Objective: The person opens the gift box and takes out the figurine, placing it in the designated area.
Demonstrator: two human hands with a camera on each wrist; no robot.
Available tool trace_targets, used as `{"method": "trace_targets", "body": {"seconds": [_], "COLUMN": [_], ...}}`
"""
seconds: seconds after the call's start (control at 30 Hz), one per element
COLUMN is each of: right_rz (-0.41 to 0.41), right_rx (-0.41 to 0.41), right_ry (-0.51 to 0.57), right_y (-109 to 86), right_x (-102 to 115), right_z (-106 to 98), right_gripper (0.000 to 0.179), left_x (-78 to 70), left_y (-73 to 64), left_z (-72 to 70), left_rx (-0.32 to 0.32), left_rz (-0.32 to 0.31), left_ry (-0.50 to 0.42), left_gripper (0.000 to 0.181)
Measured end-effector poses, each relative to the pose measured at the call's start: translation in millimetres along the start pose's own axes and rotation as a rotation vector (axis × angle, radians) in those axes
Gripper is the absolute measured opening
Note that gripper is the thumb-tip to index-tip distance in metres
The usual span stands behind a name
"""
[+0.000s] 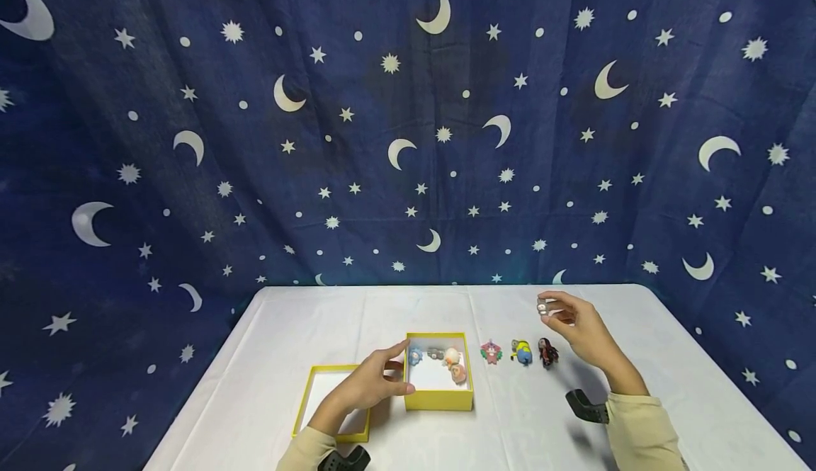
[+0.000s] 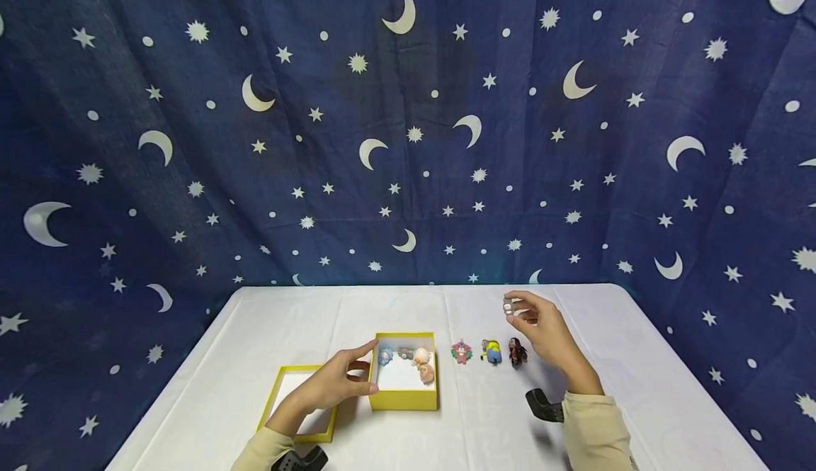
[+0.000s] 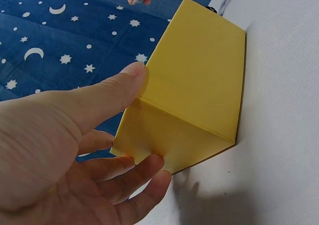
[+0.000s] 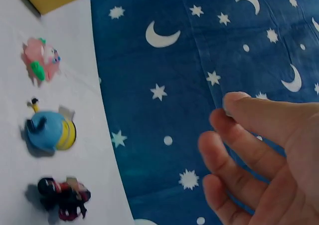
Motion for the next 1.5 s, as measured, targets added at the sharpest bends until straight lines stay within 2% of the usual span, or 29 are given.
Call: {"method": "trace_targets", "body": {"seconds": [0.23,0.6,0.93,1.27,1.5], "right_rz": [0.007,0.112,0.15,0.274,0.295], "right_rx": [0.05,0.138,0.177,0.233,0.285], "right_ry": [0.018,-0.06,0.026,0.065,-0.057], "right_y": [-5.7,-19.3,-32.0,-46.4,-51.3], "right_x": [-8,-28,-56,-85,-93], "right_z": [-8,-19,-6,4,6], "right_gripper": [0.039,0.039,0.037,0.034,0.034], "left_x": [0.9,-0.3,1.1,-1.8,1.7], "left_y": [2.2,1.9,1.4,-0.7,0.1], "left_z": [-0.6,0.4,-1.7,-2.6,-1.2], "left_rx": [-0.003,0.005,0.006,0.017,0.011], "left_rz": [-0.002,0.004,0.0,0.017,-0.004], "left_ry": [0.006,0.001,0.002,0.005,-0.009], "left_gripper": [0.084,0.083,0.083,0.083,0.083]}}
Point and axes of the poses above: each hand's wrist, its own y-axis towards the middle knuckle, its own z-axis out of the palm, x = y × z, the point moved 8 cm from there along y, towards the middle knuckle, and after that the axes turned 15 degrees about -z, right-handed, at the moved point
